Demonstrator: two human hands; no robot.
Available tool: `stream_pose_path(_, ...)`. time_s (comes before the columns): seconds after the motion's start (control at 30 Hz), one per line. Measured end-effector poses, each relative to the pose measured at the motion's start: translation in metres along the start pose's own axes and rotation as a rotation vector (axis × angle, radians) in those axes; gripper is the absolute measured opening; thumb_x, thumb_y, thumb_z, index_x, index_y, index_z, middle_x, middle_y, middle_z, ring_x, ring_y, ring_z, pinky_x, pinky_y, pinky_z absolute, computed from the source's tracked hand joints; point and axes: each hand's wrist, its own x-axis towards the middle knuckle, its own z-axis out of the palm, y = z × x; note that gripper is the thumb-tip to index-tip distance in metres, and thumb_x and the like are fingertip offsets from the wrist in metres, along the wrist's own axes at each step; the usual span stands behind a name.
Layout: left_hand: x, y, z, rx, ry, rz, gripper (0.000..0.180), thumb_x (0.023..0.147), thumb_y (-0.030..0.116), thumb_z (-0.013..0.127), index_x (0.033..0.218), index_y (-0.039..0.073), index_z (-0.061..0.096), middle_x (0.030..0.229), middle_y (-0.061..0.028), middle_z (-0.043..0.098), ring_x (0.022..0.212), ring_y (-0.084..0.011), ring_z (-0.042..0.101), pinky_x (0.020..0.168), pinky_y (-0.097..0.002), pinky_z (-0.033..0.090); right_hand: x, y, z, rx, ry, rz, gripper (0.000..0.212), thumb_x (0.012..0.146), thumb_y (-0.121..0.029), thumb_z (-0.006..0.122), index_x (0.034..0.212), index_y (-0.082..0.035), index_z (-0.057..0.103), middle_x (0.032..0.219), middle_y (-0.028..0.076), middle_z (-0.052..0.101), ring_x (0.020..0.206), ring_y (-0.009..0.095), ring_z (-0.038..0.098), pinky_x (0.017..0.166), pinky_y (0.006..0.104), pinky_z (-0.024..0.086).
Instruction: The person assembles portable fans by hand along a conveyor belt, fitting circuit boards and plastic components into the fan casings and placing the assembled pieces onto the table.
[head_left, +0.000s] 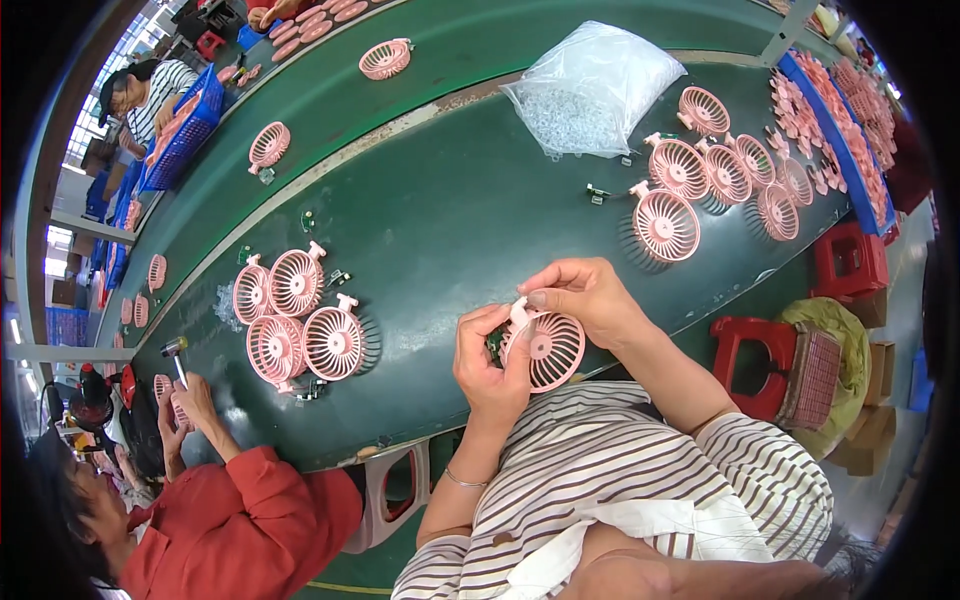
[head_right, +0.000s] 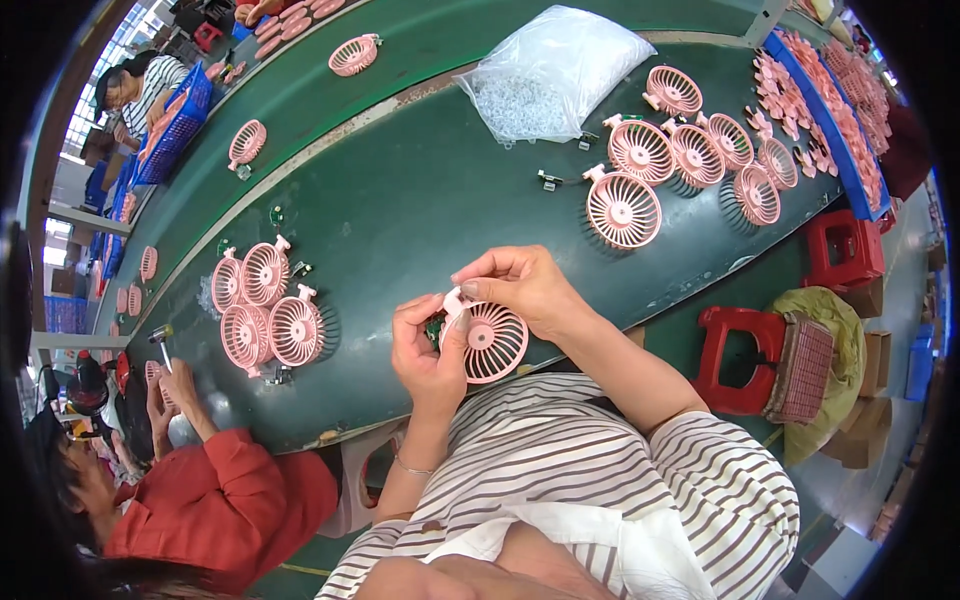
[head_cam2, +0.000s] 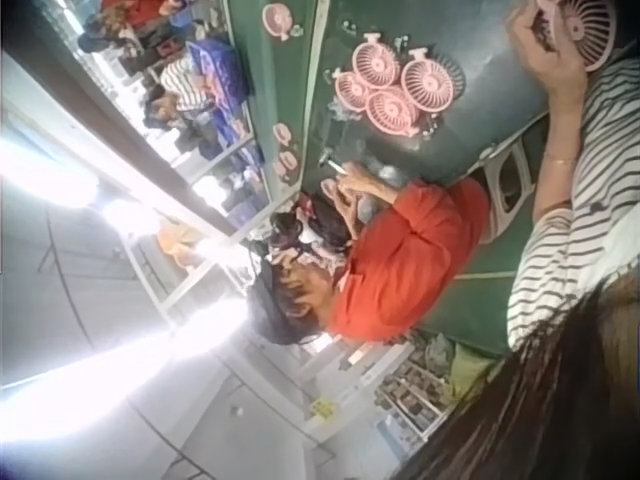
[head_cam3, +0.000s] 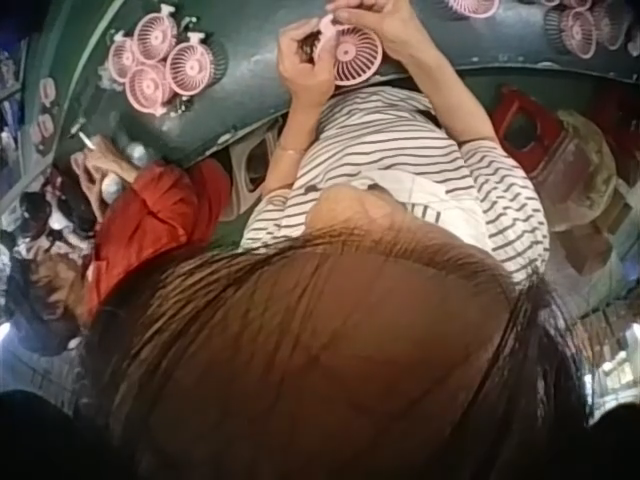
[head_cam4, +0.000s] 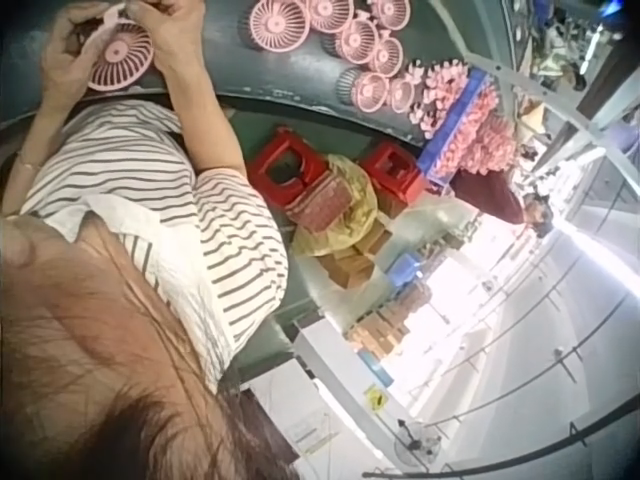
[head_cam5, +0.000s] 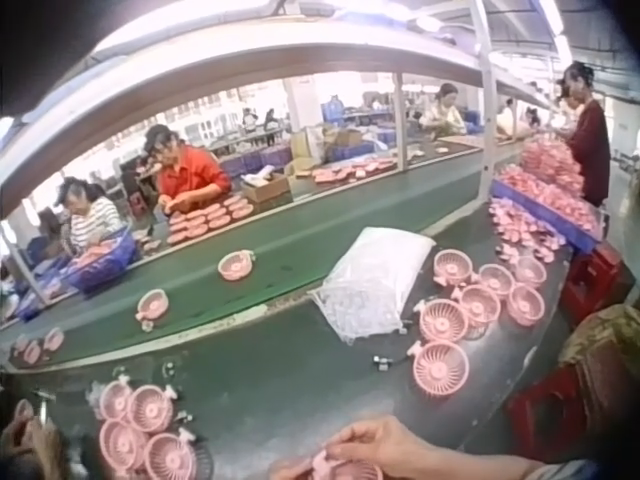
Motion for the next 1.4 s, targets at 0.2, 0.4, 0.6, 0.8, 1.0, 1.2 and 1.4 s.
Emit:
stream_pose_path(0.2, -0.002, -0.001, 0.003, -0.021, 0.053, 0.004, 0.028, 0.076, -0.003, 0.066, 0.102, -0.003, 0.055, 0.102, -0.0151, 0.055, 0.093, -0.0215, 0.057, 0.082, -0.0307, 0.048, -0.004, 0.009, 0.006, -0.089, 0.076, -0.072, 0.014, 0.084, -0.001, 0.064, 0.096, 0.005, 0.064, 0.086, 0.009, 0.066, 0.076, 0.011, 0.063, 0.067, 0.0229, 0.053)
stream_pose_path(0.4, -0.004, -0.001, 0.002, -0.03, 0.059, -0.002, 0.028, 0.076, -0.004, 0.066, 0.102, -0.003, 0.055, 0.102, -0.015, 0.055, 0.092, -0.0209, 0.057, 0.081, -0.0303, 0.048, -0.007, 0.008, 0.008, -0.157, 0.092, -0.115, 0.013, 0.084, -0.001, 0.063, 0.096, 0.004, 0.064, 0.086, 0.008, 0.066, 0.076, 0.01, 0.063, 0.068, 0.0218, 0.052)
stream_pose_path(0.6, -0.004, -0.003, 0.002, -0.037, 0.035, -0.026, 0.029, 0.08, -0.004, 0.066, 0.105, -0.004, 0.053, 0.106, -0.0132, 0.052, 0.096, -0.0179, 0.055, 0.086, -0.0292, 0.046, -0.005, 0.009, 0.007, -0.132, 0.083, -0.095, 0.013, 0.085, -0.002, 0.063, 0.096, 0.005, 0.064, 0.086, 0.007, 0.066, 0.077, 0.01, 0.063, 0.068, 0.0219, 0.052)
stream_pose_path(0.8, -0.005, -0.005, 0.001, -0.087, 0.044, -0.056, 0.029, 0.08, -0.004, 0.066, 0.106, -0.004, 0.053, 0.106, -0.0124, 0.052, 0.096, -0.0171, 0.055, 0.086, -0.0287, 0.046, -0.005, 0.008, 0.008, -0.149, 0.071, -0.076, 0.013, 0.085, -0.003, 0.062, 0.096, 0.005, 0.064, 0.088, 0.008, 0.066, 0.078, 0.01, 0.062, 0.07, 0.0224, 0.051)
stream_pose_path(1.0, -0.006, -0.004, 0.004, -0.076, 0.08, -0.07, 0.028, 0.081, -0.004, 0.065, 0.106, -0.004, 0.052, 0.108, -0.0124, 0.051, 0.097, -0.0174, 0.056, 0.088, -0.0287, 0.047, -0.01, 0.022, 0.007, -0.401, 0.072, -0.326, 0.017, 0.085, -0.004, 0.061, 0.1, 0.003, 0.064, 0.093, 0.009, 0.064, 0.081, 0.011, 0.061, 0.072, 0.0241, 0.05)
stream_pose_path(1.2, -0.005, -0.005, 0.005, -0.076, 0.123, -0.064, 0.027, 0.082, -0.004, 0.064, 0.106, -0.004, 0.052, 0.108, -0.0119, 0.05, 0.097, -0.0171, 0.056, 0.088, -0.0286, 0.047, -0.017, 0.02, 0.014, -0.48, 0.043, -0.408, 0.02, 0.085, 0.001, 0.058, 0.104, 0.002, 0.064, 0.104, 0.011, 0.059, 0.092, 0.013, 0.059, 0.079, 0.0244, 0.048)
stream_pose_path(1.4, -0.004, -0.009, 0.003, -0.122, 0.093, -0.065, 0.027, 0.082, -0.004, 0.064, 0.106, -0.005, 0.051, 0.105, -0.0109, 0.051, 0.095, -0.0165, 0.056, 0.086, -0.0281, 0.047, -0.011, 0.01, 0.006, -0.2, -0.045, -0.239, 0.021, 0.086, 0.002, 0.056, 0.105, 0.004, 0.064, 0.106, 0.009, 0.059, 0.091, 0.013, 0.06, 0.081, 0.0253, 0.049)
